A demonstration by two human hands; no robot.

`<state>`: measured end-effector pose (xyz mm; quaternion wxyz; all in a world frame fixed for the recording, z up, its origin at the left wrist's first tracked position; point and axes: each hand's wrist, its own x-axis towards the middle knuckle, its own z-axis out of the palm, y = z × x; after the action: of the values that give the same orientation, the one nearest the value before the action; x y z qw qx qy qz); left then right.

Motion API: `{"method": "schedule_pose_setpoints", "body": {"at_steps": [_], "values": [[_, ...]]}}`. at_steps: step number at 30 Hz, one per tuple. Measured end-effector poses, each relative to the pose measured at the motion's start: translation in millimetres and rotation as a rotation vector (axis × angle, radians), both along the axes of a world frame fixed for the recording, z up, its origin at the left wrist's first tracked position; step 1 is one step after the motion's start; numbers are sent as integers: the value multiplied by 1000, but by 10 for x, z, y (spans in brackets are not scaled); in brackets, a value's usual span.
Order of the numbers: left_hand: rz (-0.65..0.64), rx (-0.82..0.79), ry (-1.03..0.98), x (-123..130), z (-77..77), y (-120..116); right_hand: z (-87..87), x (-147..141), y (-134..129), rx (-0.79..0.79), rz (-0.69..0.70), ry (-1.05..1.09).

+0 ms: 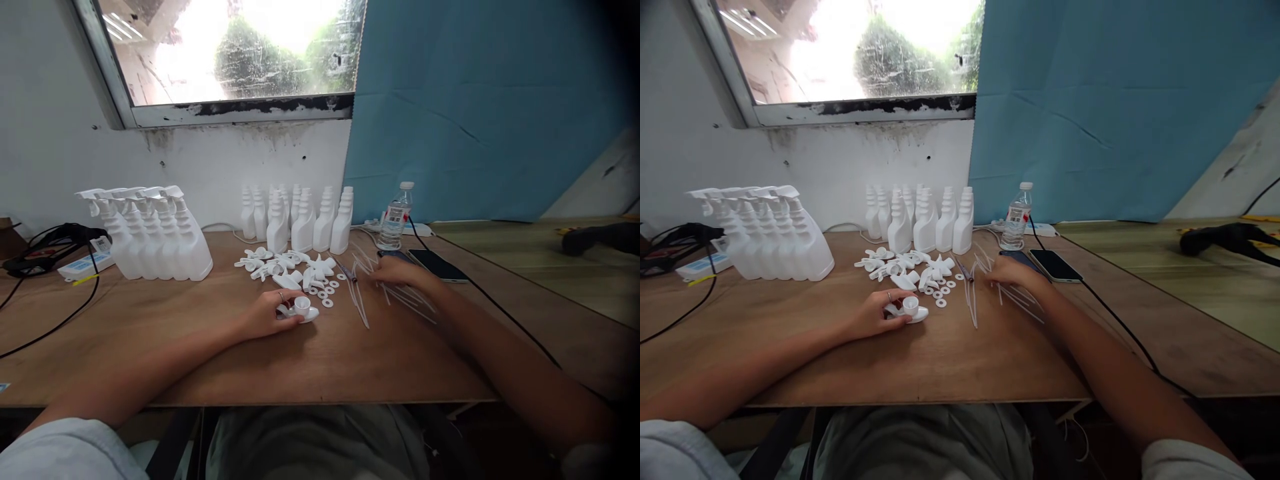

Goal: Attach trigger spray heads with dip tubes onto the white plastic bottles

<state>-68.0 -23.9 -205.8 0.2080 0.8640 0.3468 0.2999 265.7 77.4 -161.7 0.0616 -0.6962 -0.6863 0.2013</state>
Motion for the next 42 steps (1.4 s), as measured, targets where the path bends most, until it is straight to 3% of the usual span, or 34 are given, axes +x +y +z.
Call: {"method": "schedule_pose_setpoints", "body": {"at_steps": [4, 6, 9, 11, 14, 16, 20, 26, 30, 35, 42], "values": [[2, -13, -17, 4, -2, -5, 111, -89, -93, 138, -14, 205], [2, -20, -14, 12, 9, -16, 135, -235, -197, 196, 70, 437], [7, -37, 0, 28, 31, -36, 78, -560, -406, 211, 257, 1042], [11, -42, -3, 37, 41, -44, 0, -787, -558, 177, 360, 1153], [0, -34, -15, 44, 45, -44, -94, -1045, -764, 93, 587, 1123], [-8, -40, -13, 44, 42, -36, -122, -1138, -863, 128, 662, 1059], [-29, -34, -7, 37, 23, -15, -157, -1178, -924, 249, 649, 936], [-15, -41, -16, 32, 2, -4, -223, -1179, -873, 261, 668, 887], [-32, -31, -17, 24, -9, 6, -237, -1207, -889, 418, 691, 765], [-77, -8, -42, 18, -13, 8, -253, -1209, -918, 659, 850, 637], [-76, -33, -43, 14, -15, 9, -308, -1193, -917, 737, 851, 581]]}}
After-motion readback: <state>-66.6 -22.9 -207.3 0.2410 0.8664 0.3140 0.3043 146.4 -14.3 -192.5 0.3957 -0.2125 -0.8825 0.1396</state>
